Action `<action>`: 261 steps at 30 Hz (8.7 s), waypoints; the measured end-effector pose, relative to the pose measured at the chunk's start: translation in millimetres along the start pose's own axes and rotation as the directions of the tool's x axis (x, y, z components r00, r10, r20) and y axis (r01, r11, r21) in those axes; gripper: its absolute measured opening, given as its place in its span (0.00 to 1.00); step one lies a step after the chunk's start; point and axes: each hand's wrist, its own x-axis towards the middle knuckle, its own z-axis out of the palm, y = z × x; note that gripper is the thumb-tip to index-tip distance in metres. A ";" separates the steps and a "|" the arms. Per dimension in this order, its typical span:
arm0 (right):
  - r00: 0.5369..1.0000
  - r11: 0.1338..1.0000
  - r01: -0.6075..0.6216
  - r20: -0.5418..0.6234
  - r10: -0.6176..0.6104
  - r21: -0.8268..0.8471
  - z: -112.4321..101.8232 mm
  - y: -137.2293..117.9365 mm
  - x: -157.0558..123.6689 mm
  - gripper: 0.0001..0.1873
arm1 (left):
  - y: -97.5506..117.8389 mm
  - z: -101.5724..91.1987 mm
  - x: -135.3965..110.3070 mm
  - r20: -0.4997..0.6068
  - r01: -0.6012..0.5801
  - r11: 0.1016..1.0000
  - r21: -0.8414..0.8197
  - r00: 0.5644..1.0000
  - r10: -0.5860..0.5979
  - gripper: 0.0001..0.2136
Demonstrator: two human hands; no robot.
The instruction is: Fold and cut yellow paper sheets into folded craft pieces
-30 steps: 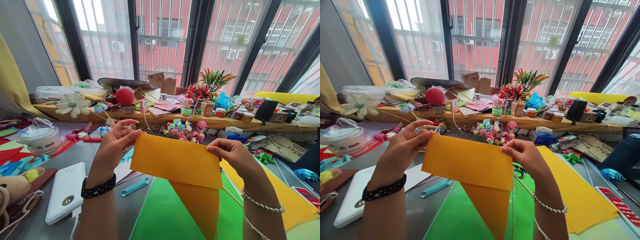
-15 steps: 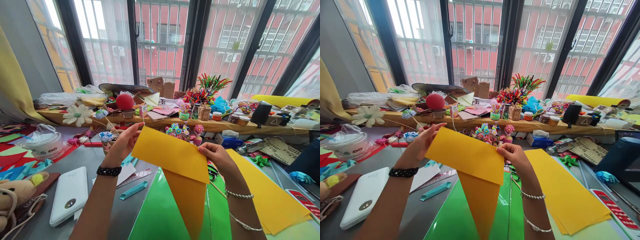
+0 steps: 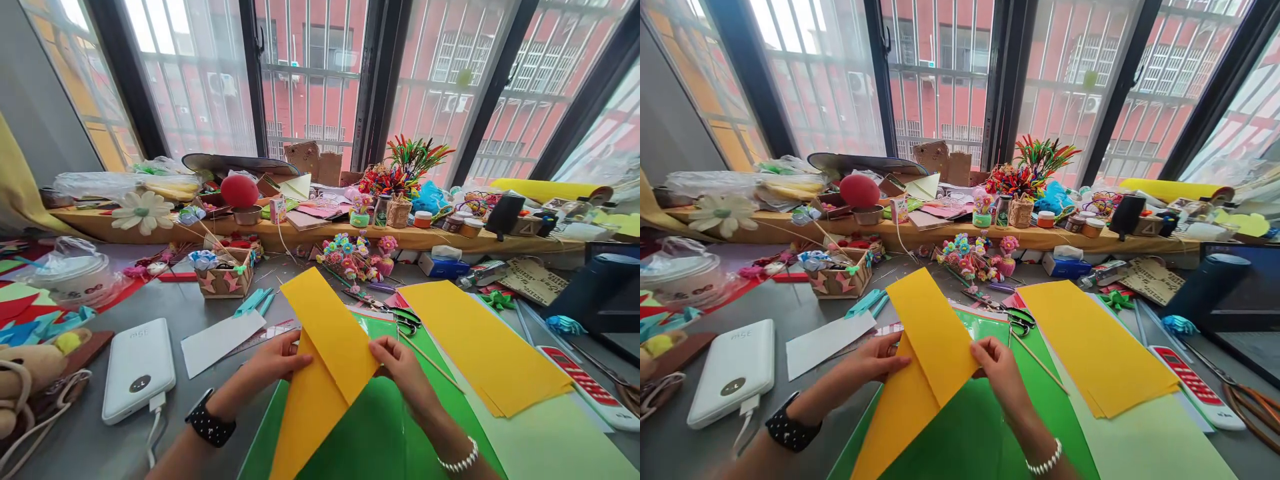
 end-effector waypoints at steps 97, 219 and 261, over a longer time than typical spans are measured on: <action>0.897 0.727 0.423 0.137 -0.420 -0.541 -4.8 -39.0 1.3 0.11 | 10.6 -7.2 65.6 -0.272 -0.285 0.705 0.650 0.779 0.565 0.18; 0.529 0.483 0.513 -0.182 -0.829 -0.709 55.1 -133.2 12.3 0.03 | 103.4 41.4 13.0 0.068 -0.114 -0.068 0.991 -0.005 0.998 0.03; 0.679 0.551 0.595 0.000 -0.734 -0.585 45.5 -131.8 21.7 0.05 | 102.5 37.8 11.5 0.026 -0.108 -0.013 0.994 0.118 0.993 0.06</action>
